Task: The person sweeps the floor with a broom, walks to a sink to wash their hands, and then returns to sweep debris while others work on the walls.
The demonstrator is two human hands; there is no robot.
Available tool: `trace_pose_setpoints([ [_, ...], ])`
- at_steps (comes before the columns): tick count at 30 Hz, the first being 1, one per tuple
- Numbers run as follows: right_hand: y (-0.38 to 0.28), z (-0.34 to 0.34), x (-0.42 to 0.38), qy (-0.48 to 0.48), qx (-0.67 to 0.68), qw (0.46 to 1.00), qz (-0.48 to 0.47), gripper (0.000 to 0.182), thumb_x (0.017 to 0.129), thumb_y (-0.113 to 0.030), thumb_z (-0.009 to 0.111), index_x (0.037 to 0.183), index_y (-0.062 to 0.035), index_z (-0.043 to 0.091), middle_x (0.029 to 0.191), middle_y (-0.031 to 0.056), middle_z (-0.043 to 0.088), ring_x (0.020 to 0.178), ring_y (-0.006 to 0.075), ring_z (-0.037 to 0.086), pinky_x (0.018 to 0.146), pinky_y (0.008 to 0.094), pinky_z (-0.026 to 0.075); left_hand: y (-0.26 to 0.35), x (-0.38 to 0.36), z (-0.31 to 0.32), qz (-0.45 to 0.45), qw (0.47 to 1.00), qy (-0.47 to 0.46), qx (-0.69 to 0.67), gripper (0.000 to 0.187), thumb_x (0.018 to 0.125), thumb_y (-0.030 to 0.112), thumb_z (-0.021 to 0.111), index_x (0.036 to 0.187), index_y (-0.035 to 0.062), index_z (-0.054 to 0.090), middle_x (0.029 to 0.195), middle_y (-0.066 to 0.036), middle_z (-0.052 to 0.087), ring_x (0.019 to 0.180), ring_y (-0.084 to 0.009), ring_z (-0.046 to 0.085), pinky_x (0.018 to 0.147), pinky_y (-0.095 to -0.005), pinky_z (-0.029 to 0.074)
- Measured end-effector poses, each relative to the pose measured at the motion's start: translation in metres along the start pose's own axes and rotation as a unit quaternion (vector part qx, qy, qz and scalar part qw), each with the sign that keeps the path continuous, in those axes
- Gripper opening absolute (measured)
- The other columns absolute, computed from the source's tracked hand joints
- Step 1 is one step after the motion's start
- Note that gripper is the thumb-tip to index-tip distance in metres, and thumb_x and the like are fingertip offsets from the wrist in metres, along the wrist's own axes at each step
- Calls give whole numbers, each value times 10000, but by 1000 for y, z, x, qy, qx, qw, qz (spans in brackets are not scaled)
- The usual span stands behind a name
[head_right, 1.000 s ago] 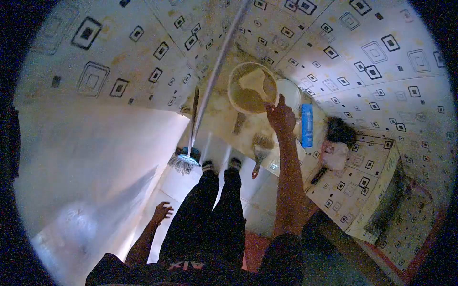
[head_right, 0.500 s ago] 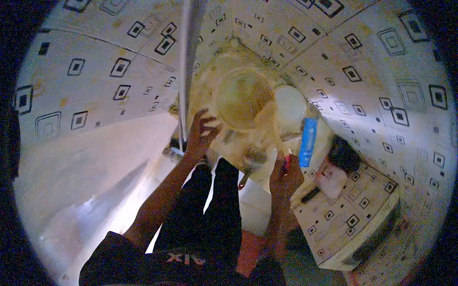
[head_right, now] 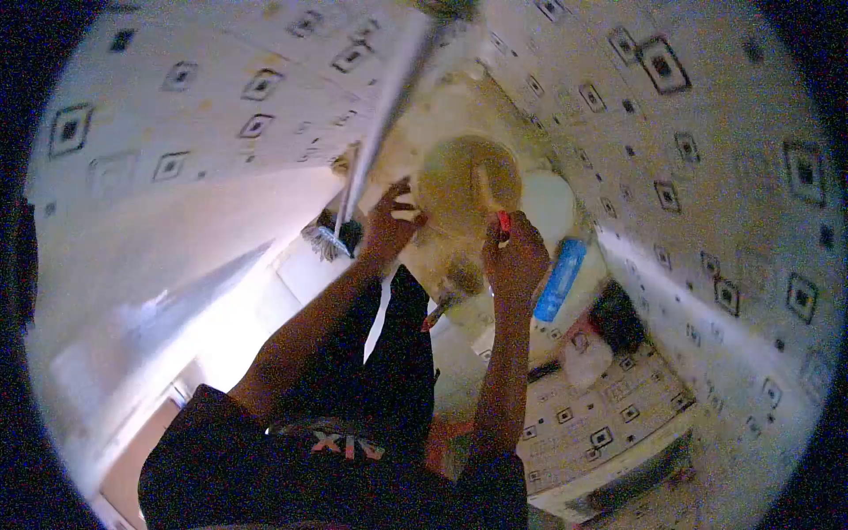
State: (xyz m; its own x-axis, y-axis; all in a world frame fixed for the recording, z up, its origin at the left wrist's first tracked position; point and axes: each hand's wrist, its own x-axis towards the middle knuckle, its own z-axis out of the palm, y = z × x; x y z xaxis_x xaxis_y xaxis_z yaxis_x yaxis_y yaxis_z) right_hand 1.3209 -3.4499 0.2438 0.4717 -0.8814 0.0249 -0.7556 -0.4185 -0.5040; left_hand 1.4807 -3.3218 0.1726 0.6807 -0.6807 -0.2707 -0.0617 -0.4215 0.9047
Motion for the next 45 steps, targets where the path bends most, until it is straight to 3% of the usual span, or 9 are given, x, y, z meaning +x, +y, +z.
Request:
trace_pose_setpoints([
  [5,-9,16,14,-83,-49,995,-7,178,811,-261,610,908,-115,642,795,90,669,721,305,639,639,406,502,-28,-77,-4,39,998,44,-9,621,712,179,751,1242,66,448,1126,-131,543,796,-212,601,660,-348,520],
  [9,-26,-4,10,81,8,986,-145,312,846,-364,612,767,-62,612,689,123,644,597,295,619,537,387,476,15,-127,-48,-79,997,-27,-2,539,743,181,702,1216,75,466,1104,-137,548,850,-236,602,730,-359,512],
  [18,-38,-34,-18,91,-29,991,-91,401,887,-388,558,896,7,630,801,145,647,683,251,632,530,350,488,14,-163,-102,-146,989,-6,11,526,746,209,684,1209,89,465,988,-130,605,801,-238,628,727,-379,516],
  [23,23,-41,-27,105,-19,994,-34,362,879,-340,576,917,17,624,804,158,648,690,270,621,607,357,499,22,-117,-122,-152,987,46,5,599,722,209,716,1235,76,436,998,-140,603,790,-256,624,707,-385,516],
  [25,8,-60,-32,68,25,993,97,354,871,-328,592,928,21,615,793,156,649,694,254,622,624,356,501,26,-85,-117,-58,993,88,48,684,701,222,742,1270,73,395,1063,-159,581,836,-278,619,715,-390,519],
  [30,4,-56,-54,158,196,967,35,349,879,-332,593,875,16,615,750,122,650,661,172,605,583,303,490,81,-11,-102,164,966,100,171,727,643,286,761,1266,125,422,1121,-176,530,979,-335,549,833,-440,453],
  [37,-32,-45,-41,223,244,943,47,300,894,-289,596,844,6,611,685,77,643,572,121,568,561,268,475,104,43,-75,70,969,-9,238,384,840,340,590,1085,45,567,881,-201,644,810,-368,621,757,-465,495],
  [41,-9,-55,-66,213,433,827,288,253,888,-278,600,862,-27,618,743,67,657,595,138,596,505,257,456,85,24,-98,150,956,64,244,336,818,283,591,1051,41,585,780,-205,640,746,-388,622,680,-487,487],
  [45,72,-15,-130,110,700,618,341,229,867,-267,616,968,-62,615,835,61,667,663,123,610,514,259,453,70,-16,-139,106,984,56,133,278,815,225,625,985,6,603,786,-210,637,777,-381,626,694,-415,491],
])
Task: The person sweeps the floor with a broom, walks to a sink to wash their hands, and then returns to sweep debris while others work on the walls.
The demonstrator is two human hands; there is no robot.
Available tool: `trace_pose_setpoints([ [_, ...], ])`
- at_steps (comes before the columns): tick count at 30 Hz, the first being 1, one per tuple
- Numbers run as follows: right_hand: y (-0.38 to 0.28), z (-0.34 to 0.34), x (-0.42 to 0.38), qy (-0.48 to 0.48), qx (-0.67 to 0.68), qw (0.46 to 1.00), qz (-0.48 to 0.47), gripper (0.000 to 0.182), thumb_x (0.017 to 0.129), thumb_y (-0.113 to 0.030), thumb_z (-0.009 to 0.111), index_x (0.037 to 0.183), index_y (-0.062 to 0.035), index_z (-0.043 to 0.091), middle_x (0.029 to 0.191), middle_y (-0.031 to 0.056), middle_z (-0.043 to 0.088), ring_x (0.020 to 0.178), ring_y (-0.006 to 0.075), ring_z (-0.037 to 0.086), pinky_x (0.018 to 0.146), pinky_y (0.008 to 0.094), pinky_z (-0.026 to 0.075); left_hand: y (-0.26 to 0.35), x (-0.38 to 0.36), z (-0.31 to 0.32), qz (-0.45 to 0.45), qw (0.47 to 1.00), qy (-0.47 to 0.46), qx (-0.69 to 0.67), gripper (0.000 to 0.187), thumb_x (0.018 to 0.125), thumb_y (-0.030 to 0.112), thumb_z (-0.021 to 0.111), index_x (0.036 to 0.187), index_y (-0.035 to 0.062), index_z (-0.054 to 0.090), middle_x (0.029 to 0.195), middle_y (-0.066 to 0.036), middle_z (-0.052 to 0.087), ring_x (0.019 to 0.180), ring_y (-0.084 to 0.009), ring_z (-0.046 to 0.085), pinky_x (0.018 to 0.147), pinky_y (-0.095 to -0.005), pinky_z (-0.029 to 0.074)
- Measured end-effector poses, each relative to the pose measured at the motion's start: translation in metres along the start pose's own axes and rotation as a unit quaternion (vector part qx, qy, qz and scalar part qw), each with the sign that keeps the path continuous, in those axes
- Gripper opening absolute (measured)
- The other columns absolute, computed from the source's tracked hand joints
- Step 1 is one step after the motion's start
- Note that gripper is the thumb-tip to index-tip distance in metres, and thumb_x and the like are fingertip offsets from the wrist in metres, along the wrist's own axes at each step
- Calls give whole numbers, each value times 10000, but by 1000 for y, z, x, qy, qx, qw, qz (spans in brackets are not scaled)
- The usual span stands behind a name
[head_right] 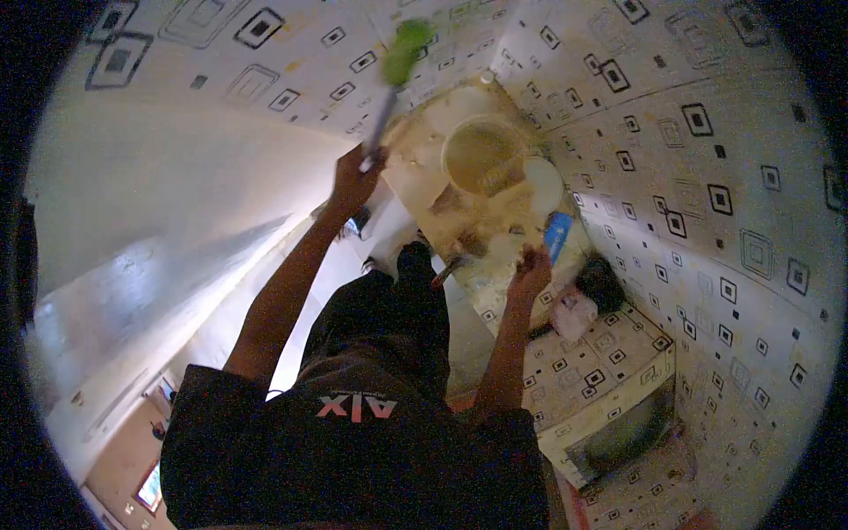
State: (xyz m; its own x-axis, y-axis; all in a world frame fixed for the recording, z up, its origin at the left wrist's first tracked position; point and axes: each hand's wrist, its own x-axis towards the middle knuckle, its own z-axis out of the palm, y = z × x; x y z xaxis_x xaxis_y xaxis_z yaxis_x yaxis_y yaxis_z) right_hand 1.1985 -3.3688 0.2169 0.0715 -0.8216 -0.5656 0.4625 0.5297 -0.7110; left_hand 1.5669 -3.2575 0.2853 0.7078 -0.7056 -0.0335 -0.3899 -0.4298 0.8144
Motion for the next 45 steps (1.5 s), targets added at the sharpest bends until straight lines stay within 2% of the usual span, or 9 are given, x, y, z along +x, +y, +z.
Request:
trace_pose_setpoints([
  [10,49,-32,-9,-58,-274,950,136,266,821,-320,663,930,-79,627,826,38,641,671,127,577,574,293,448,12,-50,-85,-36,998,-48,-29,171,912,171,540,914,0,542,750,-86,602,728,-147,585,670,-295,461],
  [13,64,-21,11,-46,-637,759,-127,331,845,-325,640,958,-15,616,815,60,634,682,153,573,594,312,447,5,-58,-96,-18,998,-33,-56,188,916,195,534,919,6,538,729,-90,605,709,-152,595,661,-300,460],
  [15,73,-20,30,-85,-461,850,-238,393,858,-352,620,986,19,595,826,105,630,712,169,580,603,315,448,0,-68,-106,-37,996,-22,-76,166,925,168,525,917,2,529,735,-67,566,715,-137,555,684,-283,448],
  [20,41,73,33,-20,-624,720,-303,549,898,-464,508,1085,52,523,562,124,551,453,209,528,465,409,450,-14,-93,-129,-73,987,31,-142,141,932,139,521,921,-2,522,750,-47,532,728,-123,518,707,-273,437],
  [27,36,117,34,41,-779,607,-151,516,893,-493,477,1120,-31,441,788,170,653,759,370,644,638,474,514,-35,-122,-159,-91,983,45,-156,168,908,180,571,906,13,547,752,-38,550,704,-114,515,671,-265,439],
  [36,58,65,71,46,-732,524,-433,532,891,-433,533,1172,6,426,1041,184,568,796,328,617,666,410,505,-61,-172,-164,-142,968,108,-176,220,856,213,612,878,-4,583,737,-53,585,705,-110,529,648,-257,431],
  [41,59,166,-22,-58,-494,752,-433,382,910,-363,532,1077,-20,528,976,140,584,735,244,581,570,349,477,-65,-199,-156,-223,959,86,-153,119,834,104,573,887,1,604,772,-95,610,712,-142,576,638,-286,467],
  [43,117,167,-1,-225,-455,702,-499,309,869,-249,589,1069,-20,534,982,101,588,819,226,579,631,347,461,-79,-207,-133,-88,987,100,-90,109,821,86,593,886,-1,602,780,-113,615,680,-205,594,622,-320,479],
  [45,141,220,-43,-306,-474,783,-263,322,863,-248,617,1110,-65,524,979,115,599,702,174,588,558,283,477,-48,-205,-132,-35,993,92,-64,121,814,84,621,894,-4,603,760,-113,611,661,-222,587,603,-331,478],
])
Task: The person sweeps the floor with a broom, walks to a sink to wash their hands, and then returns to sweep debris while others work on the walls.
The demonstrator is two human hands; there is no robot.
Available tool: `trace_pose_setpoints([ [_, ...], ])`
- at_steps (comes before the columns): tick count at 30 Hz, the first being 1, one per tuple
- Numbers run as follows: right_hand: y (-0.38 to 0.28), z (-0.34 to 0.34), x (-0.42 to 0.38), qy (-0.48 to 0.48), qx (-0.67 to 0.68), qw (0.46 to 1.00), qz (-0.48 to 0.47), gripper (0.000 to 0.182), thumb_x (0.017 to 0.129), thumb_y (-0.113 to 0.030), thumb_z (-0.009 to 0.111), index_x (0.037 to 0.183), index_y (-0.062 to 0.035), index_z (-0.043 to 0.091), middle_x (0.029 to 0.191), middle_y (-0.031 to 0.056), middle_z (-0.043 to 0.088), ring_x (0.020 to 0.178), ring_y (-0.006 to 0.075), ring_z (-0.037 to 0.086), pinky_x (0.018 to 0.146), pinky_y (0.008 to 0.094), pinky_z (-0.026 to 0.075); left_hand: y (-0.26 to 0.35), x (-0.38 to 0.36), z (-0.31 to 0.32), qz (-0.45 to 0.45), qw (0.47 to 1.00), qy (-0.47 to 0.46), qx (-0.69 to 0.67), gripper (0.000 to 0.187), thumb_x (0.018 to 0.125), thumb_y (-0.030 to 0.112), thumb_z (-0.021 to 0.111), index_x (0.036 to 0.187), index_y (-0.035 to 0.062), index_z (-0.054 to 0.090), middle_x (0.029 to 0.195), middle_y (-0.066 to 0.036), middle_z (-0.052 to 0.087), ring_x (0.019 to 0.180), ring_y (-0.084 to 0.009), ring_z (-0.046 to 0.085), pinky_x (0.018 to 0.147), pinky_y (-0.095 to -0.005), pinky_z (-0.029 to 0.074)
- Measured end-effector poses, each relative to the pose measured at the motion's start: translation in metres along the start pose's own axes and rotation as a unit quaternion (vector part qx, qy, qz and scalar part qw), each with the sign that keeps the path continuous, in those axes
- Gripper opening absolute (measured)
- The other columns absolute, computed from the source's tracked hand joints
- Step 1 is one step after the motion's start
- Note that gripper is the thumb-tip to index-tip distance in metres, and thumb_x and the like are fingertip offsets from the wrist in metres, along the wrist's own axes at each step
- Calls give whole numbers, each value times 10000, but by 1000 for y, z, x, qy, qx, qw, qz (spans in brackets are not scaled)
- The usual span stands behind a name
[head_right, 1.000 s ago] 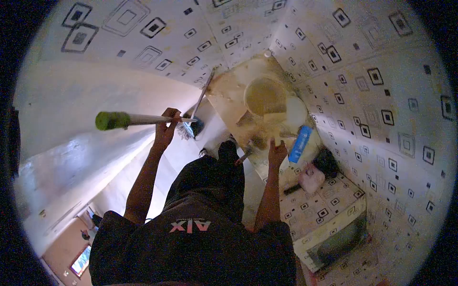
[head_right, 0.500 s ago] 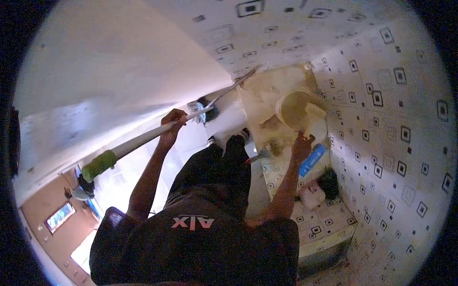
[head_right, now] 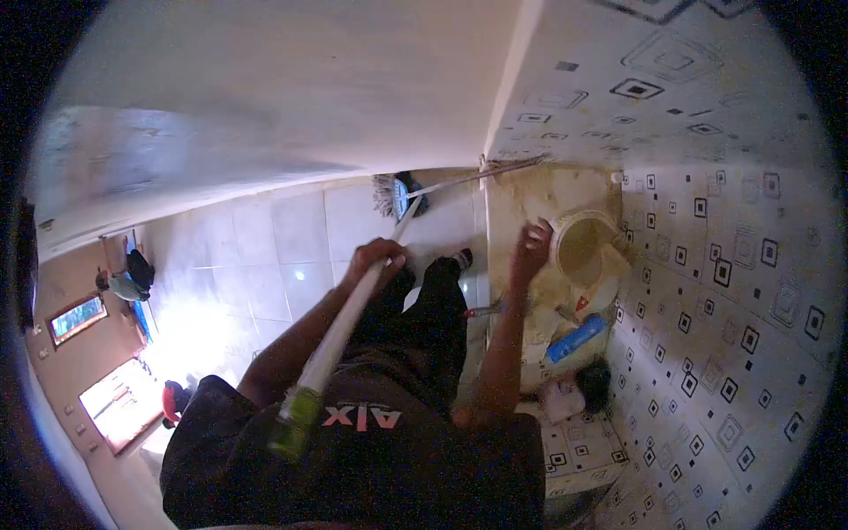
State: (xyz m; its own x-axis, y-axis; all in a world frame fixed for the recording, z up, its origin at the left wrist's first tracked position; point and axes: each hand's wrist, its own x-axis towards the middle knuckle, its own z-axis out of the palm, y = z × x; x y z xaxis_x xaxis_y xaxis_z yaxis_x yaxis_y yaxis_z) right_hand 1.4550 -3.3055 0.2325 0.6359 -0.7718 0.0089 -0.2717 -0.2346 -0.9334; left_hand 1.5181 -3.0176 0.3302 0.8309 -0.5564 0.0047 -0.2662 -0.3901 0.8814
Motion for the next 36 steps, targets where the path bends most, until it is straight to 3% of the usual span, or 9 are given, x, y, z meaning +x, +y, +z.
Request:
trace_pose_setpoints([
  [2,42,47,26,-30,138,931,337,459,813,-259,669,1188,-90,465,1026,122,579,695,199,598,575,282,494,10,-4,-1,3,999,-27,-30,133,807,77,629,910,-6,613,767,-124,615,686,-220,594,626,-319,482],
  [5,70,86,67,4,385,780,493,423,794,-223,668,1154,-91,488,992,130,569,686,235,593,562,291,495,-13,-20,-21,-82,996,13,-45,138,809,95,593,899,-9,611,816,-149,631,739,-237,627,678,-336,496],
  [8,112,123,112,26,378,761,526,377,763,-181,664,1075,-47,500,897,105,543,730,212,571,587,314,515,-23,-25,-65,-163,975,34,-147,260,840,211,564,936,-21,627,817,-111,617,723,-175,588,758,-328,465],
  [11,168,149,134,-160,484,727,461,162,747,-170,664,792,-81,536,749,48,540,636,161,523,555,298,501,-41,-40,-88,-123,980,60,-142,294,801,241,569,904,-25,638,727,-110,581,654,-156,550,653,-289,464],
  [17,109,170,90,-338,302,820,351,216,847,-314,613,777,-114,573,657,11,567,573,129,547,525,241,471,-65,-52,-95,-110,971,90,-193,260,726,185,584,870,-23,645,795,-115,602,690,-171,564,652,-275,461],
  [22,-161,179,-37,-517,82,834,173,303,865,-370,612,816,-72,598,727,4,578,669,95,567,592,215,458,-104,-42,-75,6,999,-11,-33,224,642,204,658,825,78,627,853,-98,637,838,-294,609,764,-379,476],
  [25,-265,178,-35,-678,-1,732,58,320,895,-389,567,886,-74,622,808,12,612,770,130,583,711,278,494,-79,-44,-75,38,993,-82,78,431,630,303,692,1005,121,580,1048,-129,556,1033,-332,511,841,-438,447],
  [31,-473,171,-92,-619,-362,689,-107,458,908,-472,496,997,-39,614,902,33,624,733,116,594,637,267,496,-26,-14,-72,-191,960,-167,120,532,695,308,676,1108,24,498,983,-234,593,929,-355,593,742,-467,483],
  [36,-534,161,-134,-592,-357,715,-101,480,893,-488,514,1019,-39,629,844,54,640,712,132,597,617,263,496,-61,40,3,-95,992,-75,-20,650,817,310,590,1293,-11,286,942,-273,606,926,-449,578,812,-508,464],
])
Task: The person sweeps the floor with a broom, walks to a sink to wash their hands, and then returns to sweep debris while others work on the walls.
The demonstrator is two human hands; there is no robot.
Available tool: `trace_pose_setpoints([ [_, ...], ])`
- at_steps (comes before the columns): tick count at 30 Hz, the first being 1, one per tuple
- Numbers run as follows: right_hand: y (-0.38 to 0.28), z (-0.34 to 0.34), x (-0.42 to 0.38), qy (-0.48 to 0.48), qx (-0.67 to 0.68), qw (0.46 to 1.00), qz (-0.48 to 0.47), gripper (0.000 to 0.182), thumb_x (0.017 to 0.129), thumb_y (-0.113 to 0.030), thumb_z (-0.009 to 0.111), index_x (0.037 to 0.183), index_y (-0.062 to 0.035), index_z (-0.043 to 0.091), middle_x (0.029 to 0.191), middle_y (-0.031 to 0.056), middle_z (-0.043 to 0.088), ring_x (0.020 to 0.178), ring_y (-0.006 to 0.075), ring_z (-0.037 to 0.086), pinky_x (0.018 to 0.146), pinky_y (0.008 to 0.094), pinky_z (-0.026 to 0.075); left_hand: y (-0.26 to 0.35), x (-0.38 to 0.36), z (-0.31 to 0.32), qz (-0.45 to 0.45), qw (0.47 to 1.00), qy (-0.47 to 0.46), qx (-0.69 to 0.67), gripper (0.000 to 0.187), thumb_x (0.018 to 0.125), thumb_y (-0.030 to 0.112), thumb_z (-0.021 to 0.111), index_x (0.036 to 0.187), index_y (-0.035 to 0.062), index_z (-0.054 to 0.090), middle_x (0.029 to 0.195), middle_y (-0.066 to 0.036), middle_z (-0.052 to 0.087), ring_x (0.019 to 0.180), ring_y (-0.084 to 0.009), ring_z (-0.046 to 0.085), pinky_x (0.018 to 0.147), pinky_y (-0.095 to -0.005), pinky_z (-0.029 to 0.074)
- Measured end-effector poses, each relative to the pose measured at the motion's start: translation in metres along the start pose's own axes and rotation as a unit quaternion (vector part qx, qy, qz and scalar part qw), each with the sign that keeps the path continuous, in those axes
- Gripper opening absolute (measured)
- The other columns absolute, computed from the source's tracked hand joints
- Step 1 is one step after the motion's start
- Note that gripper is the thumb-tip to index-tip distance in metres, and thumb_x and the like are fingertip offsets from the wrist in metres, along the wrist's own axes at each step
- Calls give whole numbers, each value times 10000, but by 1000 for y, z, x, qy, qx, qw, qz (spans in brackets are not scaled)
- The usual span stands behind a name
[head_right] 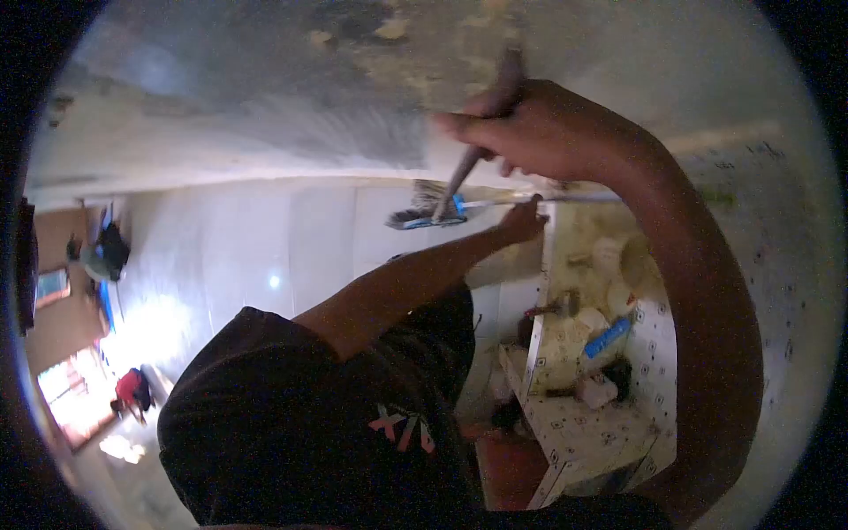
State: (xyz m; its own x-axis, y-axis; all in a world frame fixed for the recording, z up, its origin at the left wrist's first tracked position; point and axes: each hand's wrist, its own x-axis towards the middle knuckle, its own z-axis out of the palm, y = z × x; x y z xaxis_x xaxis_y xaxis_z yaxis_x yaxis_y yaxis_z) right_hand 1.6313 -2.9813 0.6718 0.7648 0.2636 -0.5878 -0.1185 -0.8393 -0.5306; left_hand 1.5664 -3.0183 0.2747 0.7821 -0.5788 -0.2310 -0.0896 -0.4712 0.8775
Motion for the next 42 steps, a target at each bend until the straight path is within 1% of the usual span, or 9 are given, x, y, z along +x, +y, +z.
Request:
trace_pose_setpoints([
  [4,-4,3,-20,15,76,997,21,452,886,-472,538,969,-38,635,766,51,618,714,145,595,643,283,491,-9,21,13,87,995,-46,-10,732,815,329,601,1352,-10,236,1275,-290,429,1098,-411,508,912,-505,414],
  [10,15,51,-26,-220,85,957,-170,364,800,-284,697,1011,-32,539,930,64,593,871,158,578,776,301,454,-129,-115,-11,259,959,-89,-73,438,820,310,595,1178,64,543,1012,-182,625,955,-309,591,896,-430,435],
  [12,24,76,-13,-345,142,899,-232,589,746,-349,735,1161,-20,476,1107,111,537,1005,191,535,859,334,421,-170,-201,-63,-76,987,-108,-95,433,794,310,623,1158,80,572,997,-153,640,917,-275,608,842,-415,461],
  [15,49,117,28,-445,375,782,-224,855,760,-681,526,1270,-2,417,1305,172,437,1136,284,486,899,368,416,-201,-312,-170,-250,968,12,-10,443,755,325,615,1105,53,600,948,-170,646,892,-312,619,790,-406,483],
  [20,25,194,84,-273,236,932,36,248,863,-291,597,863,-51,664,893,24,641,723,84,580,625,229,461,-357,-500,-207,-438,829,332,-104,384,738,250,649,1071,67,595,830,-161,668,754,-288,653,708,-381,515],
  [23,-9,263,104,-302,291,903,98,378,818,-55,622,1173,-62,491,903,120,632,724,152,615,659,261,521,-419,-587,-190,-511,738,375,-234,394,747,266,652,1064,44,576,766,-105,654,592,-190,613,520,-337,488],
  [33,-184,400,177,-346,98,932,-35,593,788,-36,636,1313,-84,364,768,73,566,653,149,573,569,291,510,-416,-720,-261,-521,618,373,-456,341,839,277,582,1120,90,534,891,-95,644,717,-197,613,593,-375,494],
  [37,-229,441,289,-443,346,785,261,318,883,-343,527,1016,-62,460,611,3,440,400,87,383,341,249,320,-464,-724,-329,-465,598,442,-481,352,848,294,580,1132,94,524,911,-98,648,734,-206,621,621,-386,499],
  [42,-377,492,335,-321,119,919,194,375,924,-460,434,950,-93,508,549,-12,416,368,60,320,323,229,253,-504,-739,-435,-392,586,510,-492,347,842,294,591,1121,96,533,907,-95,650,730,-186,622,598,-338,500],
])
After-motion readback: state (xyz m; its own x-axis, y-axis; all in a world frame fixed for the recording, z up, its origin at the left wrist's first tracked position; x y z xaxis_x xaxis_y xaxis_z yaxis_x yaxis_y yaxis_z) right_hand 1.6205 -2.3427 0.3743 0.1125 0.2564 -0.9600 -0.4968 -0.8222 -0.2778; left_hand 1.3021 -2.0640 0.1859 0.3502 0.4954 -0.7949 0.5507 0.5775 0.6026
